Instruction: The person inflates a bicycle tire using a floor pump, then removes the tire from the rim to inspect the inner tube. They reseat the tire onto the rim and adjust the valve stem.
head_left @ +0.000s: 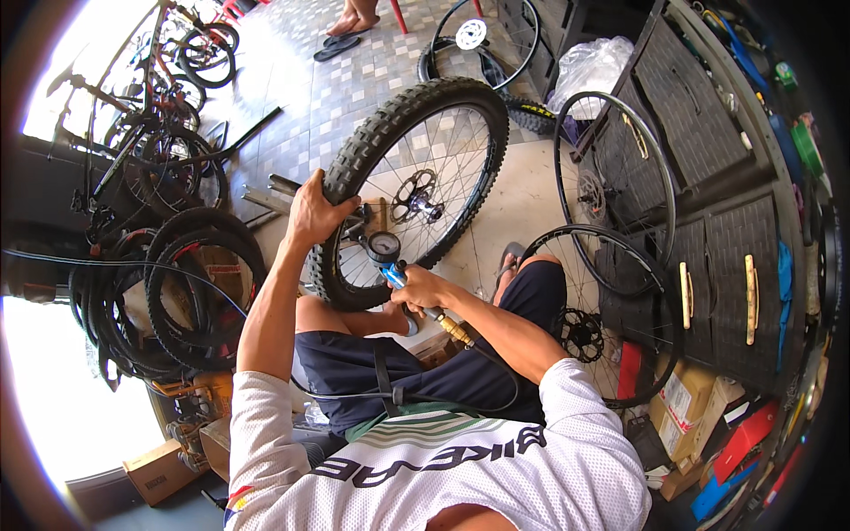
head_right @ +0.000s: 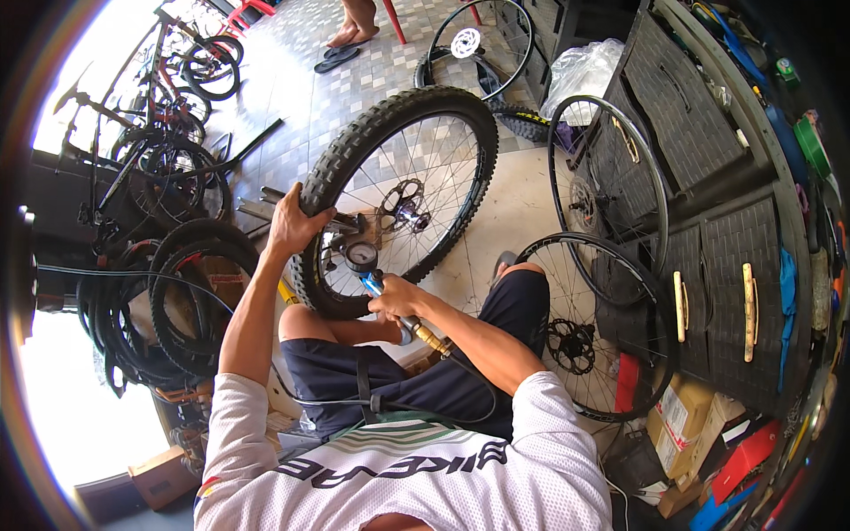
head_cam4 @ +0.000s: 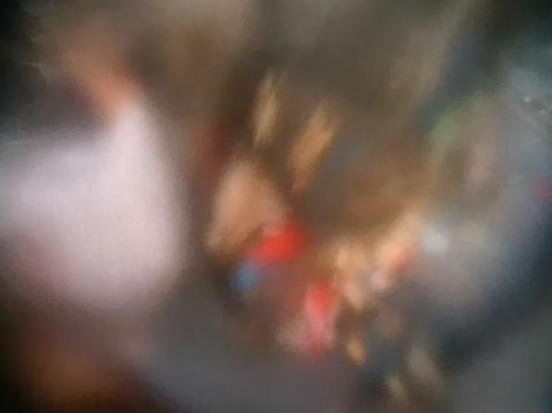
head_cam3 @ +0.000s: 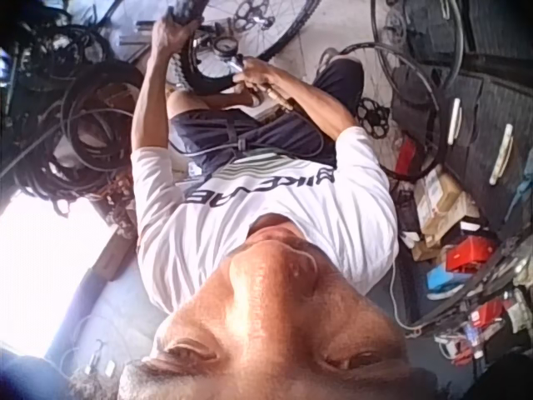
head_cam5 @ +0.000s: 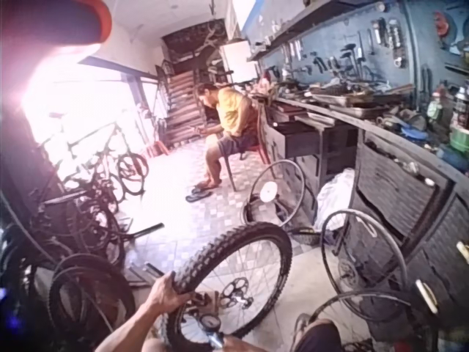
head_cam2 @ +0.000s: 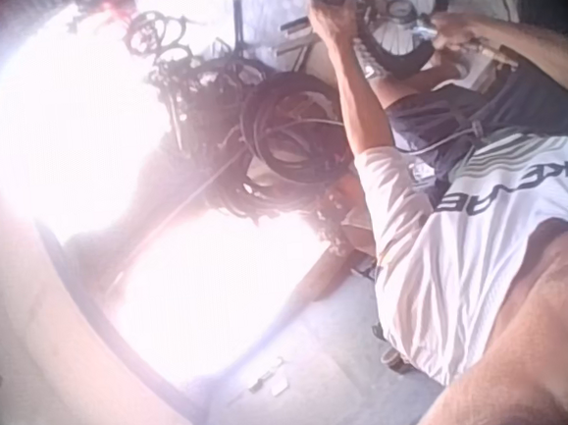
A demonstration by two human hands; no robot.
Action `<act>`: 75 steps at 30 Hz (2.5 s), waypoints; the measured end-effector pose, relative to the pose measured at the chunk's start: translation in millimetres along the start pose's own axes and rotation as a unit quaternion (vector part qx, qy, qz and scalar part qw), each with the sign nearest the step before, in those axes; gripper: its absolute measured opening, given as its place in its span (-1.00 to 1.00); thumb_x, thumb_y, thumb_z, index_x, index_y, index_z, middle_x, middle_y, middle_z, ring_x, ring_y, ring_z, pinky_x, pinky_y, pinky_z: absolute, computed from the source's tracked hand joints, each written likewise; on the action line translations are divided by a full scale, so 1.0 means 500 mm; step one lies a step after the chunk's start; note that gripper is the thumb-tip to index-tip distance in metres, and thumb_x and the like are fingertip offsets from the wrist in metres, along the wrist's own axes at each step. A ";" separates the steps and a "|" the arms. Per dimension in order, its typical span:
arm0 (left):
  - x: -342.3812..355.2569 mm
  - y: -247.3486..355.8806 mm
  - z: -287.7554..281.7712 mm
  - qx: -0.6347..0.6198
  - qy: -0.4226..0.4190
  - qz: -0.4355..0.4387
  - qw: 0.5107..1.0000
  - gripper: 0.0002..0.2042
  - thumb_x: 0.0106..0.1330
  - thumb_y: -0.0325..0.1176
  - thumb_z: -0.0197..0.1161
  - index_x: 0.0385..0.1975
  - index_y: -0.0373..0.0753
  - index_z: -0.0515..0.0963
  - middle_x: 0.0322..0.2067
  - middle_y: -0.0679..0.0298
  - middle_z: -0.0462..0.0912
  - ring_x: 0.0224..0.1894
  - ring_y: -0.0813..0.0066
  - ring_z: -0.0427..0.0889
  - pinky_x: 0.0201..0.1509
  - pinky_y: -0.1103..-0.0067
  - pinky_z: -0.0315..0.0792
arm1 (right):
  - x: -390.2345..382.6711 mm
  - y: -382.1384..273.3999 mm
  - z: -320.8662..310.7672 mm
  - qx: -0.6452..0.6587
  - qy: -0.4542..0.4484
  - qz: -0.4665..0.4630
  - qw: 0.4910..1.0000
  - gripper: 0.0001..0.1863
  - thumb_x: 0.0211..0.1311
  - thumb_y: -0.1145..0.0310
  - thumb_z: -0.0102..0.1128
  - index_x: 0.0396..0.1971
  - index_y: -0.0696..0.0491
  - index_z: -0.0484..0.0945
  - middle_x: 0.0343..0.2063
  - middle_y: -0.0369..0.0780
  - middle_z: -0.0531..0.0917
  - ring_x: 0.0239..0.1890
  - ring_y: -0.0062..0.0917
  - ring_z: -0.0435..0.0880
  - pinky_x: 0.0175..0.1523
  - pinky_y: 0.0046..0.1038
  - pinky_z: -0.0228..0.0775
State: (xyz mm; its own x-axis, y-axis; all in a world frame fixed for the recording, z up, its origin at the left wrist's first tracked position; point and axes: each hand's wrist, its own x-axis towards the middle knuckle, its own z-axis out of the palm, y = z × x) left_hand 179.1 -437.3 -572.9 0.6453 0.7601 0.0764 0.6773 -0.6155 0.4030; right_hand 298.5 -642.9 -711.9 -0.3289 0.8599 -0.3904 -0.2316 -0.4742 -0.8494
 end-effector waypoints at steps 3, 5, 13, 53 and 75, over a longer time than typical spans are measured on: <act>-0.001 0.001 -0.005 0.012 -0.016 -0.014 1.000 -0.38 0.01 0.05 0.50 -0.30 -0.45 0.45 -0.34 -0.23 0.61 -0.21 -0.20 0.62 -0.08 0.16 0.46 | 0.002 0.003 0.001 0.003 0.002 0.003 1.000 -0.73 0.11 0.39 0.32 -0.29 0.18 0.44 -0.61 -0.11 0.62 -0.72 -0.58 0.49 -0.68 -0.44 0.40; 0.003 0.003 -0.003 0.013 -0.015 -0.008 1.000 -0.38 0.00 0.06 0.50 -0.30 -0.46 0.45 -0.33 -0.24 0.62 -0.20 -0.21 0.62 -0.07 0.16 0.47 | 0.009 0.015 -0.003 0.003 0.004 0.003 1.000 -0.73 0.11 0.39 0.32 -0.29 0.18 0.44 -0.61 -0.11 0.62 -0.72 -0.58 0.50 -0.68 -0.44 0.41; 0.013 0.003 -0.007 0.006 0.000 0.000 1.000 -0.40 0.00 0.04 0.50 -0.31 -0.43 0.47 -0.38 -0.20 0.62 -0.25 -0.20 0.63 -0.10 0.17 0.47 | 0.020 0.008 -0.014 -0.005 0.000 -0.006 1.000 -0.72 0.11 0.38 0.34 -0.29 0.18 0.45 -0.63 -0.17 0.58 -0.70 -0.57 0.53 -0.68 -0.43 0.43; 0.021 -0.004 0.005 -0.029 0.018 0.000 0.999 -0.40 -0.05 -0.06 0.47 -0.23 -0.47 0.43 -0.36 -0.21 0.58 -0.26 -0.16 0.59 -0.06 0.19 0.45 | 0.029 0.012 -0.006 0.101 -0.024 0.002 0.995 -0.70 0.17 0.47 0.27 -0.14 0.20 0.44 -0.69 -0.33 0.46 -0.77 -0.66 0.42 -0.69 -0.48 0.39; 0.029 -0.006 -0.001 -0.033 0.003 0.016 0.999 -0.44 -0.05 -0.06 0.45 -0.31 -0.45 0.41 -0.42 -0.25 0.56 -0.27 -0.24 0.58 -0.10 0.14 0.45 | 0.032 0.018 -0.007 0.089 -0.013 0.000 0.996 -0.73 0.19 0.45 0.26 -0.16 0.18 0.45 -0.70 -0.32 0.47 -0.78 -0.66 0.40 -0.69 -0.46 0.36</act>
State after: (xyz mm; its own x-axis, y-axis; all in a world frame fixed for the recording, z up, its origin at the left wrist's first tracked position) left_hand 186.2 -424.1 -572.4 0.6632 0.7422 0.0962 0.6318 -0.6242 0.4596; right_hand 294.2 -632.8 -726.7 -0.3517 0.8561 -0.3786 -0.3889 -0.5016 -0.7728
